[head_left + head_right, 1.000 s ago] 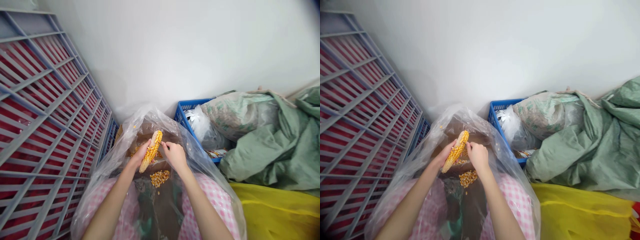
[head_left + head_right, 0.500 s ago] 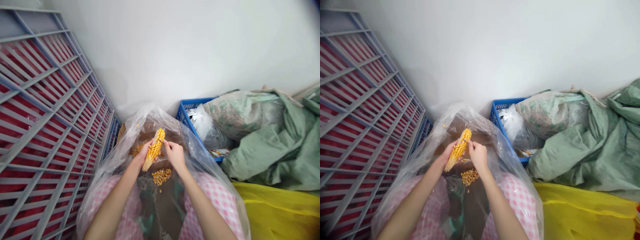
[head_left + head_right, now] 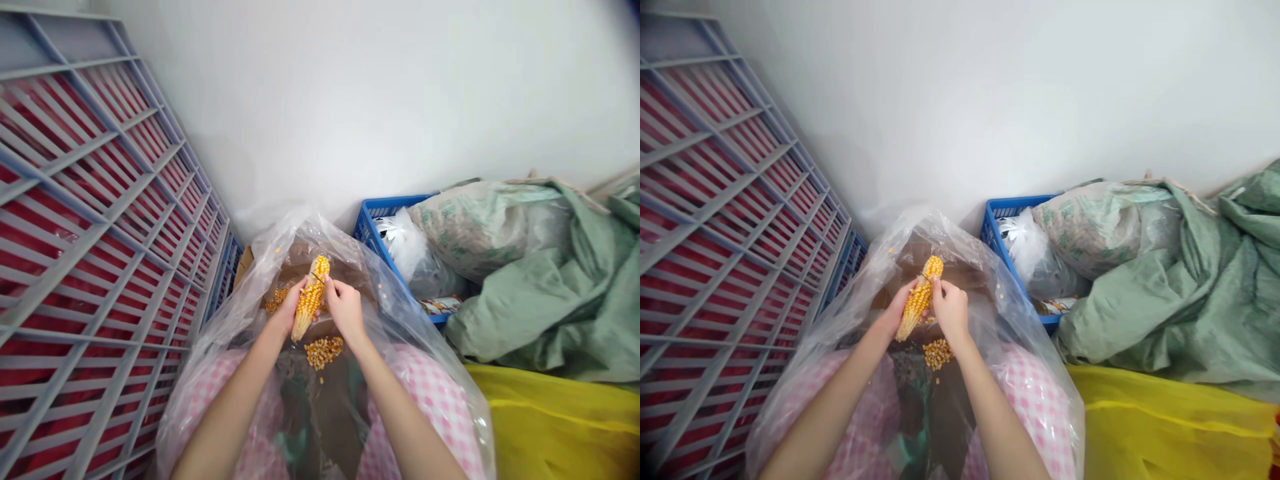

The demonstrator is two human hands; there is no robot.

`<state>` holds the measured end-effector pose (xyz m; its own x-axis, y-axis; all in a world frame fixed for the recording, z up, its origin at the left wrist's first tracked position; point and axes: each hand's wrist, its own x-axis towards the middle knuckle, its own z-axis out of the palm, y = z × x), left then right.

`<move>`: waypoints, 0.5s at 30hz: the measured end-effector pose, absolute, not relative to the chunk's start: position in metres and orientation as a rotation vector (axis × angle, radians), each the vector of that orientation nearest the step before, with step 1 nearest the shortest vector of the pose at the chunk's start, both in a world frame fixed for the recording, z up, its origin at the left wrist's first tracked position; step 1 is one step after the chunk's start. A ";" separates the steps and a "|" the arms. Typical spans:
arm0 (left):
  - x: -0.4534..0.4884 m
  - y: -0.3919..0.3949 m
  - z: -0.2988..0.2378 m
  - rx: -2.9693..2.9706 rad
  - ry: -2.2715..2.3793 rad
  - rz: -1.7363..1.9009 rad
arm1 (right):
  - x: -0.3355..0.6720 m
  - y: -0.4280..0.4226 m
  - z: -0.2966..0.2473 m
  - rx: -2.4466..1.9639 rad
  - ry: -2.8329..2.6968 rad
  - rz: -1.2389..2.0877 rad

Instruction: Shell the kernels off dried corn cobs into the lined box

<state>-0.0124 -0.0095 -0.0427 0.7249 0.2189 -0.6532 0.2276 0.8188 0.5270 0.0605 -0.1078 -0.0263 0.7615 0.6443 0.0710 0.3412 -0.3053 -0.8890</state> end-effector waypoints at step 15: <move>-0.007 -0.009 -0.044 0.738 0.681 0.498 | 0.063 -0.110 -0.021 -1.886 -0.827 0.391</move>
